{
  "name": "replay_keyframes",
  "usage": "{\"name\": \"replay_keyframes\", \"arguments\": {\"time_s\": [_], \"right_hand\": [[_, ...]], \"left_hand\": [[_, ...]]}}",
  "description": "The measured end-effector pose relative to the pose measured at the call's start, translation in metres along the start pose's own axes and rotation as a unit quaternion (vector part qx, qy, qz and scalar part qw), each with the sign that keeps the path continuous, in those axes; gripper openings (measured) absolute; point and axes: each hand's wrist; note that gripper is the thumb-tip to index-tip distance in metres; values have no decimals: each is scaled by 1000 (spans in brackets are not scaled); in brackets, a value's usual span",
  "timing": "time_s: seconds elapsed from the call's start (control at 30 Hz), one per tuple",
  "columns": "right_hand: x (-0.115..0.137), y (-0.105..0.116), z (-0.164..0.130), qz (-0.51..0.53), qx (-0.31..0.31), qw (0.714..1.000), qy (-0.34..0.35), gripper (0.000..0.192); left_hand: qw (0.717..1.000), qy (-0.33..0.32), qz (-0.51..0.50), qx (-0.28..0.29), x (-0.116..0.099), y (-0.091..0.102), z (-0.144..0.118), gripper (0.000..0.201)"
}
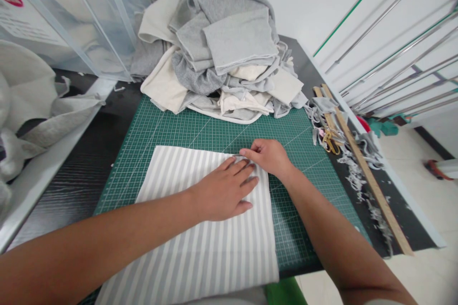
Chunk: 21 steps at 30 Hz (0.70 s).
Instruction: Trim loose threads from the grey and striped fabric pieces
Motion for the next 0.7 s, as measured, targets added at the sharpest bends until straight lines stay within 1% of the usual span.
{"name": "replay_keyframes", "arguments": {"time_s": [0.4, 0.7], "right_hand": [[1, 0, -1, -7, -2, 1000, -4, 49], [2, -2, -1, -11, -10, 1000, 0, 50]], "left_hand": [[1000, -2, -2, -5, 0, 0, 0, 57], [1000, 0, -9, 1, 0, 1, 0, 57]]}}
Point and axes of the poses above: each hand's wrist, its own z-axis towards the middle knuckle, its own y-axis out of the back of the hand, x = y × z, and after that the axes turned 11 degrees about -y, right-handed
